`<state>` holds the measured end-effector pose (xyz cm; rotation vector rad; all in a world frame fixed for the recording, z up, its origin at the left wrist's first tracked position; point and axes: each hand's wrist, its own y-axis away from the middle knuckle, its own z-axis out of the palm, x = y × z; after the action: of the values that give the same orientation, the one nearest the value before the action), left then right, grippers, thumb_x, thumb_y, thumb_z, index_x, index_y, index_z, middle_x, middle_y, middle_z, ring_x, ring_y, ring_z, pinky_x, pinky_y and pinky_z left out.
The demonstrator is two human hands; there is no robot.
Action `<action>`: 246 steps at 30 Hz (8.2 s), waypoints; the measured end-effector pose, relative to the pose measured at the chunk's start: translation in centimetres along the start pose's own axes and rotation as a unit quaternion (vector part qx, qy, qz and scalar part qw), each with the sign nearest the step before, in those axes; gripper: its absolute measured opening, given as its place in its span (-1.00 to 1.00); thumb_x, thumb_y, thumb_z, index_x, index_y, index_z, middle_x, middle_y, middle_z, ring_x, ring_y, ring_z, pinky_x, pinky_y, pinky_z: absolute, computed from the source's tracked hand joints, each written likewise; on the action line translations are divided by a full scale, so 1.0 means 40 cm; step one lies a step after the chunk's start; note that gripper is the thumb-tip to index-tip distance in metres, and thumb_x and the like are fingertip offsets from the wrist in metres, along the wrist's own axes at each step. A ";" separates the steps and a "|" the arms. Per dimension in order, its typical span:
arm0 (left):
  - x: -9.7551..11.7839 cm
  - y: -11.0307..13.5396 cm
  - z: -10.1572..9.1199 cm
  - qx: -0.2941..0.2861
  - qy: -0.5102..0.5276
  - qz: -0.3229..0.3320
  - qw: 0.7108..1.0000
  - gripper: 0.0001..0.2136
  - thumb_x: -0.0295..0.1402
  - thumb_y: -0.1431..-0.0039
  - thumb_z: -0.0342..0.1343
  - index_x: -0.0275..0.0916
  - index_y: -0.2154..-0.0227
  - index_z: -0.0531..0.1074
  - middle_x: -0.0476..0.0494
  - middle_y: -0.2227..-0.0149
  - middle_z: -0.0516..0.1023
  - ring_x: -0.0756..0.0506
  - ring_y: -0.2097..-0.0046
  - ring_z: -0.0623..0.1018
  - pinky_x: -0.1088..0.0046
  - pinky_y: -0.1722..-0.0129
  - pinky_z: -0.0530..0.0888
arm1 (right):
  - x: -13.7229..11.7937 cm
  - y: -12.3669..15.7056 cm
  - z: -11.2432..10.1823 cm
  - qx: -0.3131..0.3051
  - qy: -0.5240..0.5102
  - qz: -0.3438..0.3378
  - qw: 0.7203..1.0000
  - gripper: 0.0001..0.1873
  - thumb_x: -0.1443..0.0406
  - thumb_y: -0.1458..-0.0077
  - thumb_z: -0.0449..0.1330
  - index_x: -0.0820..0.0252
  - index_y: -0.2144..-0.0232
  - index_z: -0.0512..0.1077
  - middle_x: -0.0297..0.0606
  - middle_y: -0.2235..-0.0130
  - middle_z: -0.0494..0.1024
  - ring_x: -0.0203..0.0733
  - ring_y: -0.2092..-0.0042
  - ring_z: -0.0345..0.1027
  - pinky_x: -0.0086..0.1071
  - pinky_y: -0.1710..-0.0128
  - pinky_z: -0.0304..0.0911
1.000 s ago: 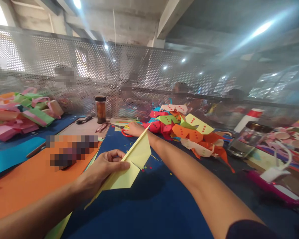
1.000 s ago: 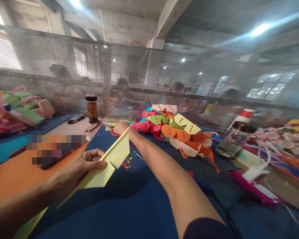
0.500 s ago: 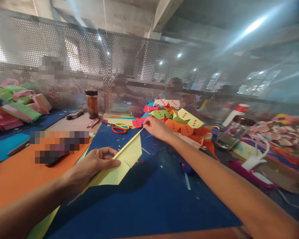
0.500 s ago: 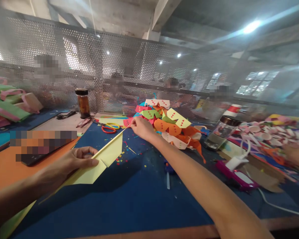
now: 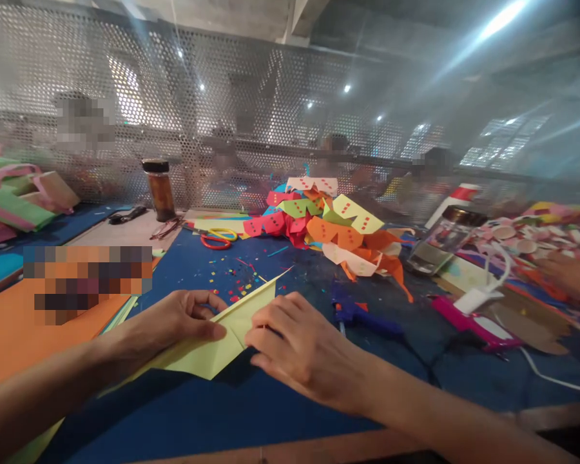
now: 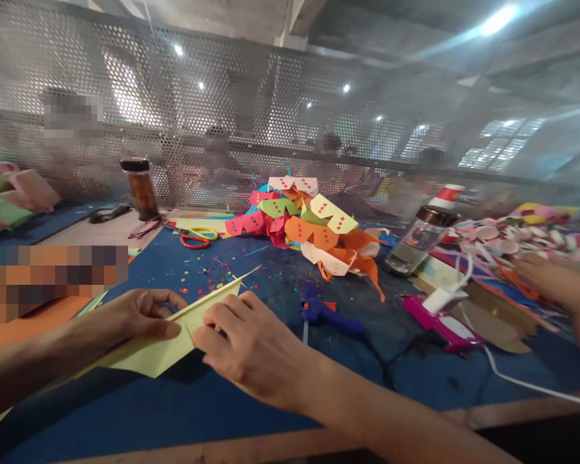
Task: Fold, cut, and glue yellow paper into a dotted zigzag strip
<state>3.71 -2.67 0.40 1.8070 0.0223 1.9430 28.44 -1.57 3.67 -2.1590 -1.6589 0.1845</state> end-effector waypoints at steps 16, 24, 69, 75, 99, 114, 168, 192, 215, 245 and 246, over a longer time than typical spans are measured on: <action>-0.023 -0.003 0.022 0.014 -0.185 0.060 0.981 -0.70 -0.27 0.05 0.35 -0.22 0.25 0.48 0.01 0.42 0.55 0.01 0.45 0.46 0.58 0.48 0.29 | 0.006 0.016 0.067 -0.041 0.000 -0.002 0.999 -0.82 0.38 -0.31 0.01 0.21 0.30 0.40 -0.23 0.28 0.47 -0.16 0.23 0.29 -0.26 0.21 0.11; -0.036 0.011 0.027 0.111 -0.375 0.160 0.906 -0.82 -0.37 0.01 0.32 -0.11 0.29 0.55 0.07 0.48 0.47 0.00 0.47 0.36 0.57 0.50 0.23 | 0.003 0.017 0.085 -0.027 -0.036 0.016 0.999 -0.76 0.31 -0.35 0.00 0.23 0.31 0.42 -0.24 0.30 0.49 -0.17 0.24 0.30 -0.25 0.20 0.13; -0.021 0.006 0.037 0.034 -0.537 0.313 0.783 -0.85 -0.55 -0.24 0.09 -0.22 0.38 0.50 0.00 0.33 0.52 0.00 0.30 0.50 0.51 0.23 0.36 | -0.013 0.002 0.103 0.003 -0.163 0.172 0.971 -0.91 0.41 -0.14 0.15 0.21 0.42 0.34 -0.35 0.38 0.40 -0.27 0.35 0.22 -0.35 0.31 0.10; -0.011 -0.015 0.034 0.045 -0.508 0.255 0.822 -0.88 -0.53 -0.16 0.19 -0.20 0.44 0.52 0.05 0.38 0.49 0.04 0.35 0.48 0.55 0.30 0.34 | -0.010 0.005 0.108 -0.008 -0.168 0.186 0.968 -0.92 0.43 -0.11 0.14 0.20 0.42 0.34 -0.33 0.36 0.39 -0.27 0.35 0.22 -0.36 0.31 0.12; -0.026 -0.027 0.031 0.067 -0.492 0.260 0.828 -0.88 -0.48 -0.16 0.19 -0.18 0.48 0.49 0.08 0.37 0.49 0.03 0.35 0.47 0.47 0.26 0.28 | -0.009 0.000 0.107 -0.006 -0.186 0.210 0.960 -0.86 0.39 -0.18 0.12 0.21 0.45 0.31 -0.34 0.39 0.38 -0.30 0.37 0.22 -0.37 0.35 0.13; -0.027 -0.019 0.037 0.083 -0.485 0.261 0.830 -0.88 -0.51 -0.15 0.15 -0.19 0.46 0.48 0.07 0.38 0.49 0.03 0.34 0.46 0.49 0.28 0.30 | -0.007 0.002 0.119 -0.017 -0.158 0.212 0.964 -0.91 0.43 -0.09 0.14 0.21 0.44 0.33 -0.32 0.33 0.40 -0.29 0.35 0.27 -0.36 0.32 0.18; -0.024 -0.020 0.039 0.089 -0.457 0.211 0.860 -0.92 -0.44 -0.13 0.16 -0.17 0.46 0.47 0.07 0.41 0.48 0.02 0.39 0.44 0.49 0.36 0.31 | 0.009 0.031 0.075 -0.042 -0.093 0.051 0.993 -0.86 0.43 -0.17 0.14 0.18 0.28 0.49 -0.29 0.19 0.54 -0.18 0.18 0.38 -0.28 0.20 0.17; -0.026 -0.019 0.044 0.098 -0.468 0.226 0.849 -0.89 -0.50 -0.08 0.11 -0.17 0.46 0.47 0.09 0.42 0.48 0.04 0.39 0.45 0.53 0.36 0.32 | 0.006 0.030 0.085 -0.034 -0.138 0.080 0.987 -0.77 0.50 -0.18 0.04 0.27 0.22 0.48 -0.21 0.20 0.51 -0.18 0.15 0.35 -0.32 0.13 0.30; -0.028 -0.019 0.039 0.104 -0.487 0.230 0.836 -0.88 -0.52 -0.06 0.09 -0.17 0.44 0.48 0.09 0.41 0.52 0.02 0.38 0.47 0.51 0.34 0.33 | 0.008 0.018 0.087 -0.072 -0.097 0.058 0.991 -0.73 0.50 -0.20 0.01 0.20 0.16 0.45 -0.23 0.16 0.46 -0.18 0.19 0.31 -0.33 0.22 0.28; -0.027 -0.012 0.040 0.102 -0.505 0.248 0.820 -0.91 -0.46 -0.13 0.07 -0.17 0.40 0.45 0.05 0.38 0.53 -0.01 0.36 0.48 0.46 0.29 0.32 | 0.008 0.010 0.083 -0.090 -0.101 0.062 0.989 -0.65 0.49 -0.20 0.01 0.21 0.02 0.42 -0.15 0.11 0.46 -0.13 0.14 0.30 -0.27 0.18 0.31; -0.027 -0.011 0.040 0.104 -0.506 0.250 0.819 -0.91 -0.46 -0.13 0.07 -0.17 0.40 0.45 0.05 0.39 0.53 -0.01 0.36 0.48 0.46 0.30 0.32 | 0.007 0.009 0.084 -0.095 -0.098 0.062 0.989 -0.66 0.49 -0.21 0.01 0.21 0.02 0.41 -0.16 0.10 0.45 -0.13 0.13 0.30 -0.26 0.17 0.31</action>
<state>5.37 -3.17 -0.55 2.9999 -0.6685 0.9922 27.67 -0.59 0.52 -2.4580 -1.7081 0.2945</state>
